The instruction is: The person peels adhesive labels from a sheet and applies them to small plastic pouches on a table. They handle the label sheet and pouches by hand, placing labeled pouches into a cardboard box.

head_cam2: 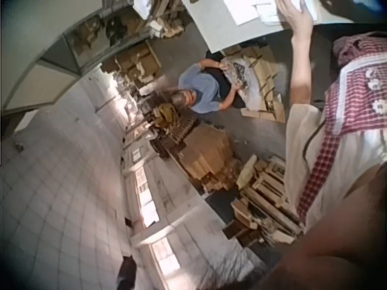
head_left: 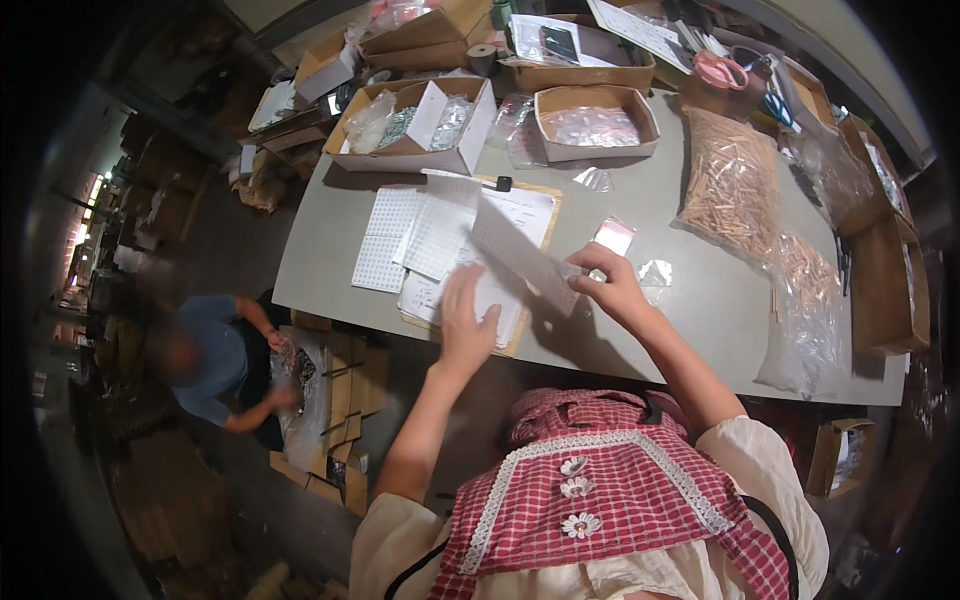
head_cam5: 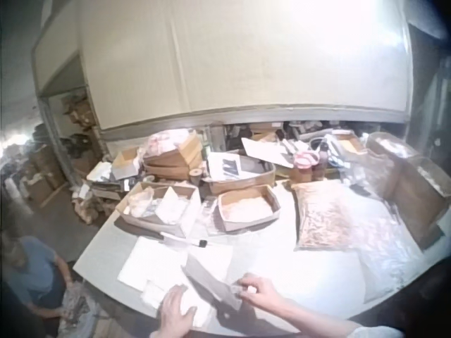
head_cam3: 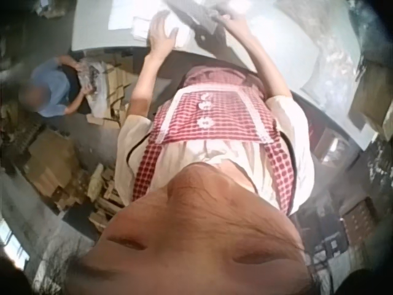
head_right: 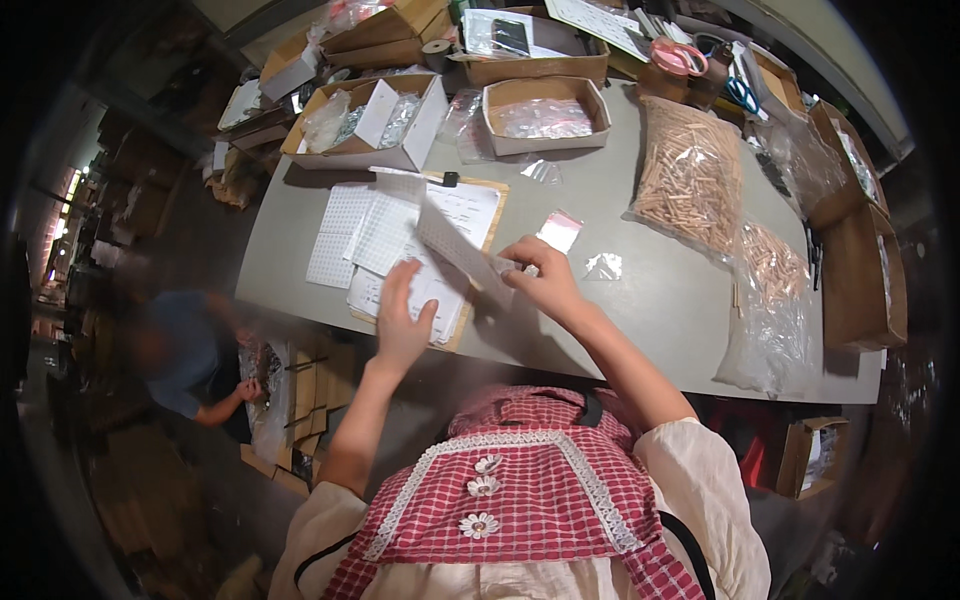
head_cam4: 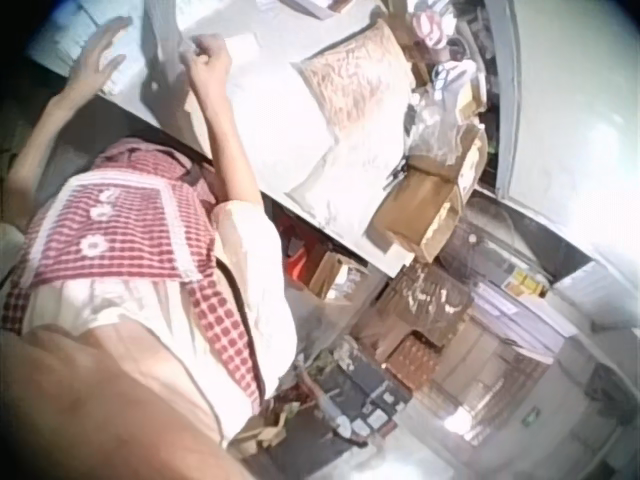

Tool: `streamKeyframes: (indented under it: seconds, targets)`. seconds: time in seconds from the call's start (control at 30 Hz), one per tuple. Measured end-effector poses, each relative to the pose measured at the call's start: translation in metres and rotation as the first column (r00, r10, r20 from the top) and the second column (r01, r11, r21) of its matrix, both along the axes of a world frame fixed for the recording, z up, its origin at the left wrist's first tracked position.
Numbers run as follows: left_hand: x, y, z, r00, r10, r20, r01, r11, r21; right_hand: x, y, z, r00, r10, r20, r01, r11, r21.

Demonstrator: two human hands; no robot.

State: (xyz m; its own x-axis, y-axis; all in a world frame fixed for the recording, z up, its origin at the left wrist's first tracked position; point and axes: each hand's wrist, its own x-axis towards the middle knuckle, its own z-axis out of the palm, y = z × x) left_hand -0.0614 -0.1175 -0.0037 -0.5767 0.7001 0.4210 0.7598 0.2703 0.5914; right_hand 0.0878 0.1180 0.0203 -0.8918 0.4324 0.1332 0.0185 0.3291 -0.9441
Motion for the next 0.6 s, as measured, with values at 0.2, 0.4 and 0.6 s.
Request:
streamKeyframes:
  seconds: [0.2, 0.4, 0.6]
  targets:
    - [0.001, 0.027, 0.066, 0.970, -0.242, -0.022, 0.239, 0.968, -0.077, 0.042, 0.014, 0.055, 0.986, 0.163, -0.035, -0.157, 0.839, -0.521]
    - [0.032, 0.040, 0.023, 0.694, -0.137, 0.707, 0.304, 0.946, -0.115, 0.040, 0.030, 0.008, 0.983, -0.177, -0.043, 0.182, 0.959, 0.216]
    - [0.051, 0.047, 0.036, 0.346, -0.217, 0.913, 0.269, 0.955, 0.125, 0.057, -0.005, 0.016, 0.986, 0.168, -0.025, -0.130, 0.840, 0.527]
